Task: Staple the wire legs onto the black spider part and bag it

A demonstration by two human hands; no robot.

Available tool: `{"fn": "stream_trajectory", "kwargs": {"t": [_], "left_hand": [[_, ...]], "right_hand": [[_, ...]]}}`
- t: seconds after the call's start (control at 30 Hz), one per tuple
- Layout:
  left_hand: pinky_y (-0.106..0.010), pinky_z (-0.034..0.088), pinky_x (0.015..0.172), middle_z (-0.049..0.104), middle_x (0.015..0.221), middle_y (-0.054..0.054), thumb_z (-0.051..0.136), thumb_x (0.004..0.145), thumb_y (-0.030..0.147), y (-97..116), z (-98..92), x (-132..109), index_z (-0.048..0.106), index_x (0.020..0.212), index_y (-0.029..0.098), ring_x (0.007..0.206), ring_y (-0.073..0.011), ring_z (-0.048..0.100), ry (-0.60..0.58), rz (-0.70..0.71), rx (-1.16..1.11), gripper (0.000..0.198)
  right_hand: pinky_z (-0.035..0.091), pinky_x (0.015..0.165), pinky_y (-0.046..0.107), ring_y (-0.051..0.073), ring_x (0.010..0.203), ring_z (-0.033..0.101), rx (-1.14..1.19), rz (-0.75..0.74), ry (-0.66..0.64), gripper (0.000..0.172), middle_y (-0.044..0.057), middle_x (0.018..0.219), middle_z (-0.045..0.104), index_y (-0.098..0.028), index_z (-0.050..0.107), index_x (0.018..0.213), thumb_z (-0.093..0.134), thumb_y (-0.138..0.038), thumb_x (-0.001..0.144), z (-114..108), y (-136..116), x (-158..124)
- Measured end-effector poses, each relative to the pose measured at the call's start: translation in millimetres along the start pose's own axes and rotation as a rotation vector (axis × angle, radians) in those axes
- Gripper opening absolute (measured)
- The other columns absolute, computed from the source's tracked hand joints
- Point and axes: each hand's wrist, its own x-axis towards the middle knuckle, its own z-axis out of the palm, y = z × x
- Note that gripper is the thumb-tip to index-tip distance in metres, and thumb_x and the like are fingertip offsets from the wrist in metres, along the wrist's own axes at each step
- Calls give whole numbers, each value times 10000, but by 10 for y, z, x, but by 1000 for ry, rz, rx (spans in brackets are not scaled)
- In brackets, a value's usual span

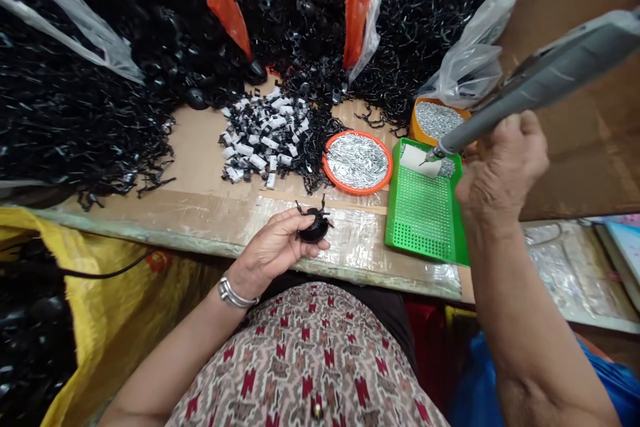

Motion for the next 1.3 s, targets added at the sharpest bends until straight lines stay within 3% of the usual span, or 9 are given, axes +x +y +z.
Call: {"fn": "stream_trajectory", "kwargs": {"t": [0.1,0.33,0.57,0.7,0.93,1.3], "left_hand": [[-219,539,487,761,934,-123,842,726,175,-37,57,-6,655,1029,113,644,-236,763,19,42,59,362],[-188,493,442,745,979,-98,835,722,205,-175,204,-33,643,1189,94,592,-177,740,51,175,318,517],[-179,477,448,739,916,-87,784,769,251,-343,367,-17,636,1166,100,622,-165,734,2,108,449,450],[-179,468,438,725,848,-65,763,772,255,-420,456,30,641,1156,105,623,-167,731,-26,98,484,431],[-184,474,410,691,811,-30,734,770,259,-482,478,111,642,1115,114,599,-166,721,-42,103,486,386],[-189,490,422,705,826,-41,740,804,257,-498,422,99,641,1157,129,617,-172,731,-50,111,492,388]], "right_hand": [[541,678,313,168,799,687,79,70,26,279,81,973,702,-186,677,995,698,-438,878,110,23,116],[544,785,301,138,806,607,-30,-57,-101,282,17,908,704,-244,709,1000,818,-394,788,244,-175,53],[564,603,320,147,690,623,108,195,-135,200,-9,839,676,-254,711,875,819,-306,714,285,-549,-252],[539,518,299,124,543,590,68,289,-41,190,-37,691,649,-232,717,874,826,-302,734,204,-581,-538],[530,477,297,134,442,561,-152,237,205,200,-58,520,595,-226,666,748,799,-373,779,75,-514,-810],[530,511,325,148,434,562,-139,166,269,165,-60,513,581,-225,620,753,748,-320,799,26,-437,-906]]}}
